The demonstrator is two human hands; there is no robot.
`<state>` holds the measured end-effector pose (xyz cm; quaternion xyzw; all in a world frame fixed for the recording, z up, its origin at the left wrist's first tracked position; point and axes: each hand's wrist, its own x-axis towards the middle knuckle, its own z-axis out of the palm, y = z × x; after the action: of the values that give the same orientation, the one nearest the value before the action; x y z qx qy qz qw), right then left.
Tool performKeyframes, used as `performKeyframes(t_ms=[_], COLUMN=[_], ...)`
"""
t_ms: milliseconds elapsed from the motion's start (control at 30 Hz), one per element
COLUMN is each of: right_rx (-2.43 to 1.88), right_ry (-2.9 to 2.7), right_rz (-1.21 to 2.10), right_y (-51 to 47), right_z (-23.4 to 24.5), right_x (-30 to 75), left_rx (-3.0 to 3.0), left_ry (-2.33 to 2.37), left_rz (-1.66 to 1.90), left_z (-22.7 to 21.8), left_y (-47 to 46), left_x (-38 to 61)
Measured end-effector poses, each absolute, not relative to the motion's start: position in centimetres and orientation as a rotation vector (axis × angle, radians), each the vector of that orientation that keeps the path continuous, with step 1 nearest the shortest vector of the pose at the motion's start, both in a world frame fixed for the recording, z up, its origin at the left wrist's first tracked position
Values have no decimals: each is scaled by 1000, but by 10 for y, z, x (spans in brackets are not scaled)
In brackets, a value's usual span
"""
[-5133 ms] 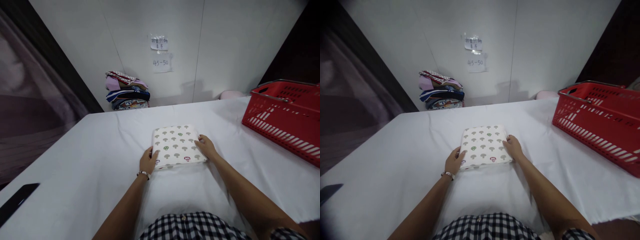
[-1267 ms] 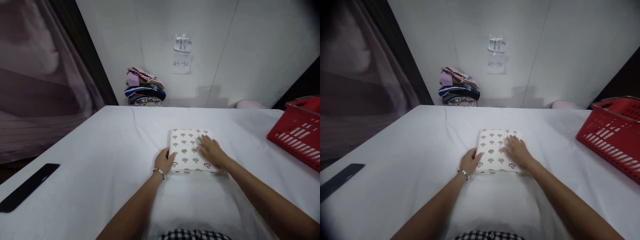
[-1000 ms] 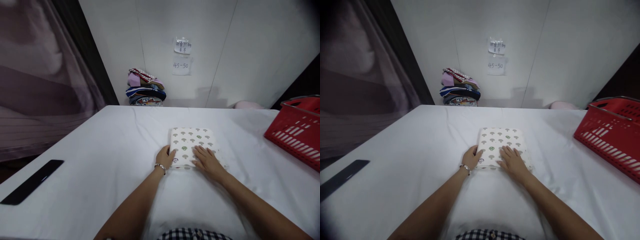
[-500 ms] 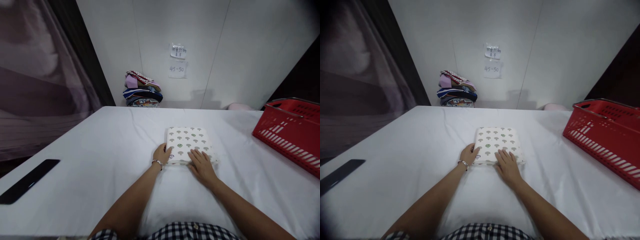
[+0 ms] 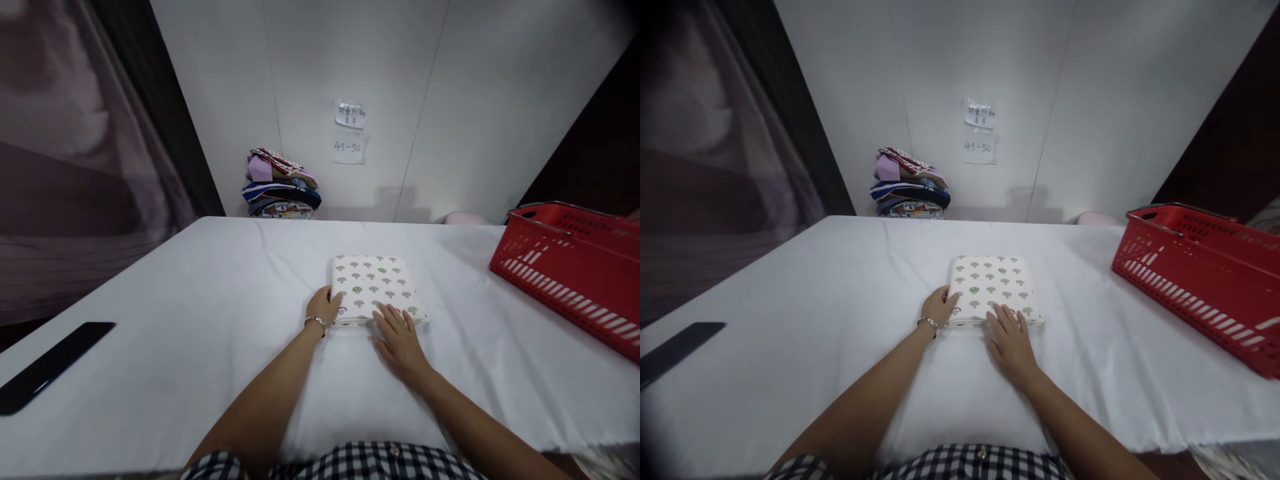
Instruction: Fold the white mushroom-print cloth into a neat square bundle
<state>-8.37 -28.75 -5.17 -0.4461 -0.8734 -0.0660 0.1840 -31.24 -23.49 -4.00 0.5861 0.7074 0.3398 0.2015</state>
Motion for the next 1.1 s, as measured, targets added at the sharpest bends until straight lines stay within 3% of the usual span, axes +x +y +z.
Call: performKeyframes(t_ms=[1100], right_rx=[-1279], right_ry=[-2379], right_rz=[-331], right_y=[-281], right_z=[-64], right_x=[-97], left_rx=[1664], left_ry=[1927], left_rz=[999], left_z=[-43], left_y=[-240], left_x=[-312])
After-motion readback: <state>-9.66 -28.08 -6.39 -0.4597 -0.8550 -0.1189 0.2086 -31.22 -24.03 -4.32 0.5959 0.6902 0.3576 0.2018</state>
